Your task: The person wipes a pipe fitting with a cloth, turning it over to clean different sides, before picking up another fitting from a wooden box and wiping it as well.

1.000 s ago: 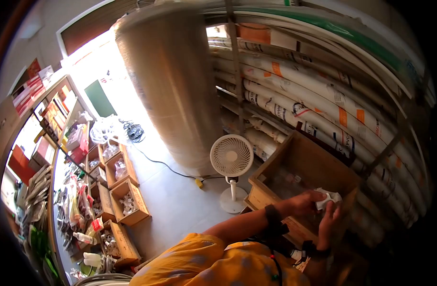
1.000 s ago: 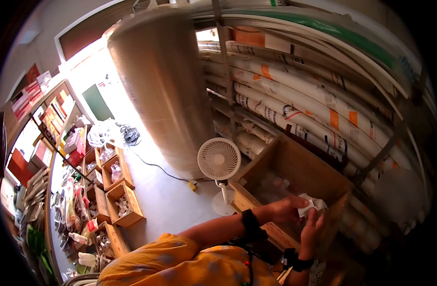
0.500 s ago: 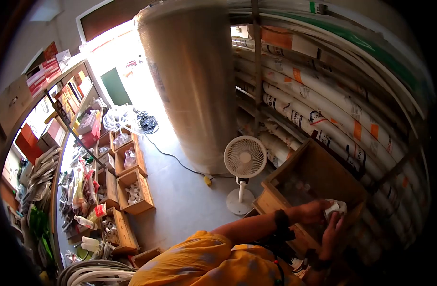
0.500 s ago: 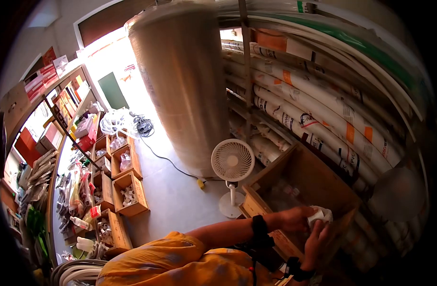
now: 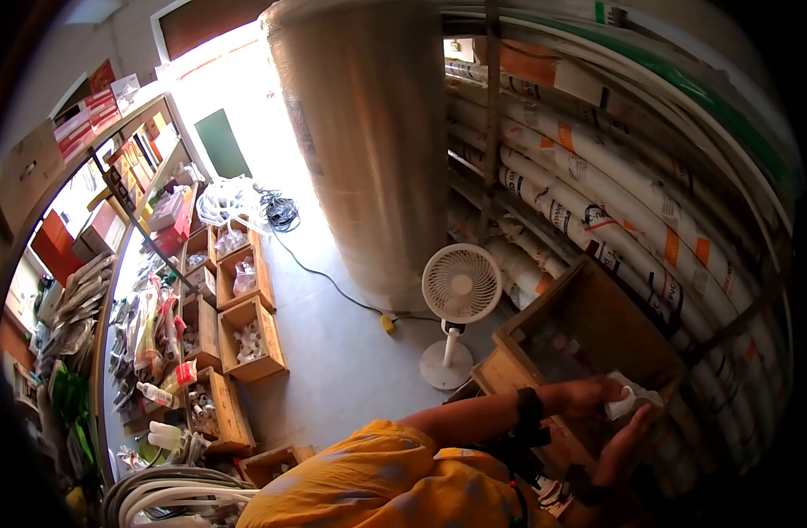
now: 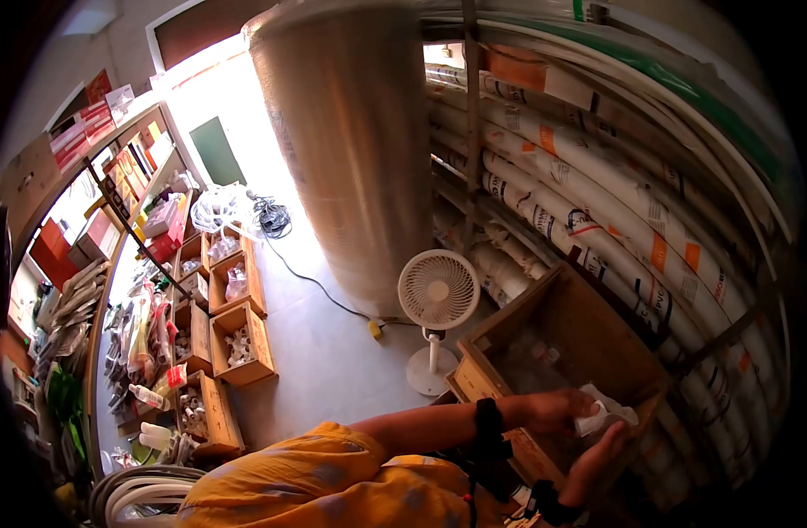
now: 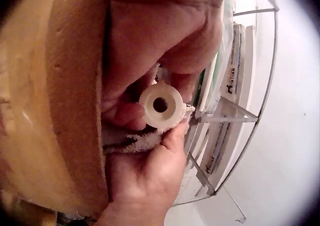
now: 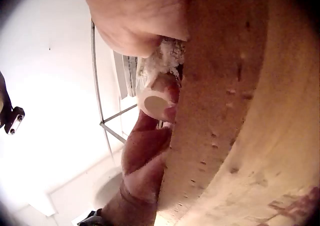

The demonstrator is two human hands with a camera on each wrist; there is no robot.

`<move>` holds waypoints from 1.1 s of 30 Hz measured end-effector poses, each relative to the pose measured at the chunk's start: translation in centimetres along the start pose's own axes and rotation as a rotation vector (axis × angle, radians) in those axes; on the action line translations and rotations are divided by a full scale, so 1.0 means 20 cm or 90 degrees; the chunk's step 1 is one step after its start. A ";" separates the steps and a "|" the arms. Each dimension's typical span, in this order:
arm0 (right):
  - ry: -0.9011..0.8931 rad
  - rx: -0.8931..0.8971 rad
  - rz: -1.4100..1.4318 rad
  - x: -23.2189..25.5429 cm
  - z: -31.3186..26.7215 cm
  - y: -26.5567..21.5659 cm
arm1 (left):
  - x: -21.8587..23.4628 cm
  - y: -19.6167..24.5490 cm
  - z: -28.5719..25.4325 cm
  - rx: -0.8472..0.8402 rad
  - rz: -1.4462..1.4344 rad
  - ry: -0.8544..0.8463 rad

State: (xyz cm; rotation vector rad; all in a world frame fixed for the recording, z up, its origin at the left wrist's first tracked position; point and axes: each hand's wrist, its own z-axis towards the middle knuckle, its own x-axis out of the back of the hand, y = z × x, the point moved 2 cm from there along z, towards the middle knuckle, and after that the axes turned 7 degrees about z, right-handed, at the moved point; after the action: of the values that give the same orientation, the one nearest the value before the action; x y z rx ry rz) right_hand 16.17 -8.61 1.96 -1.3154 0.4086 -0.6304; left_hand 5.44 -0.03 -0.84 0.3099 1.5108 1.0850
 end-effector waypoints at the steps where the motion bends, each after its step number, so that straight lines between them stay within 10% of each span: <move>1: 0.016 0.015 -0.004 -0.01 -0.01 -0.02 | -0.01 0.01 0.00 -0.021 -0.033 -0.004; 5: -0.117 0.029 -0.208 0.01 0.01 -0.03 | -0.04 0.06 -0.03 -0.058 -0.062 -0.021; 20: 0.043 0.061 -0.059 0.03 0.03 0.11 | -0.03 0.04 -0.03 0.036 0.021 -0.031; 26: -0.145 0.018 -0.216 -0.01 -0.02 -0.09 | 0.04 -0.01 0.01 -0.020 -0.126 0.032; 33: -0.115 0.054 -0.223 0.00 -0.01 0.12 | -0.01 0.03 -0.01 -0.026 -0.113 -0.039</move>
State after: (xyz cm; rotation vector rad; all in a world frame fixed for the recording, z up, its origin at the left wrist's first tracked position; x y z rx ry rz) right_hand 16.50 -8.59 -0.37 -1.3603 0.0000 -0.8029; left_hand 5.08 0.06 -0.37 0.1760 1.4319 0.9555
